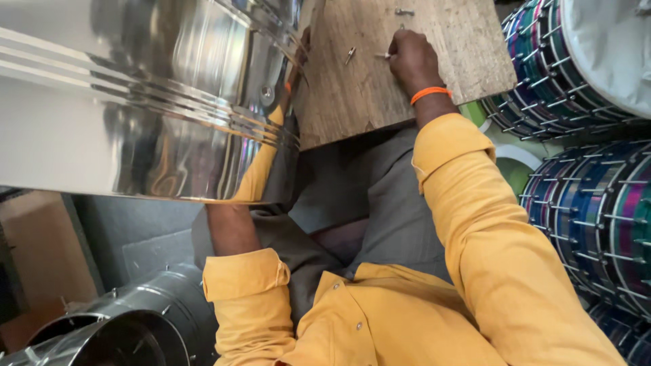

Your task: The person attaches metal lugs to a large stainless steel drum shell using a pair of pliers. They pick up each lug, position it on the shell, and use the pliers to secure it in place. The person rotates the shell periodically to access different attachment points.

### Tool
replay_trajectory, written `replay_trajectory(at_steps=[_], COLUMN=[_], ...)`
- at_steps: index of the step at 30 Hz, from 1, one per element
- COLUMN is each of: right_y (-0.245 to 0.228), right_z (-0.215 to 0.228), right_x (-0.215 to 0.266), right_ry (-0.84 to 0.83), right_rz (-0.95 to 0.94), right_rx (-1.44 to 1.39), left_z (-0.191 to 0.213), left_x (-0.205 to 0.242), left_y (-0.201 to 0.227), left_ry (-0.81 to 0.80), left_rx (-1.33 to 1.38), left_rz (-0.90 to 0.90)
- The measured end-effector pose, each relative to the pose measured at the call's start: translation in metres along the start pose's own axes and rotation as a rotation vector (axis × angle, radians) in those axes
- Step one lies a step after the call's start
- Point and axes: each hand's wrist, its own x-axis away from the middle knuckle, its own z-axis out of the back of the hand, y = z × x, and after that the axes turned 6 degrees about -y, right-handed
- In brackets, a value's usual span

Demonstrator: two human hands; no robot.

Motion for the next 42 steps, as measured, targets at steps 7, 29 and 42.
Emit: replay_trajectory(at_steps=[7, 29, 42], right_y=[-0.015, -0.188, -0.202], right_z=[0.025, 0.122, 0.159], right_x=[0.008, 0.112, 0.134], right_ry=[-0.101, 0.055, 0.013], right_rz=[-0.054, 0.512, 0.607], right_rx=[-0.085, -0.725, -0.65], left_z=[-0.005, -0.008, -0.073], left_x=[-0.005, -0.022, 0.021], left_y=[-0.01, 0.003, -0.03], left_ry=[-0.027, -0.384, -0.226], left_rx=[-0.003, -0.581, -0.424], left_rz=[0.011, 0.044, -0.124])
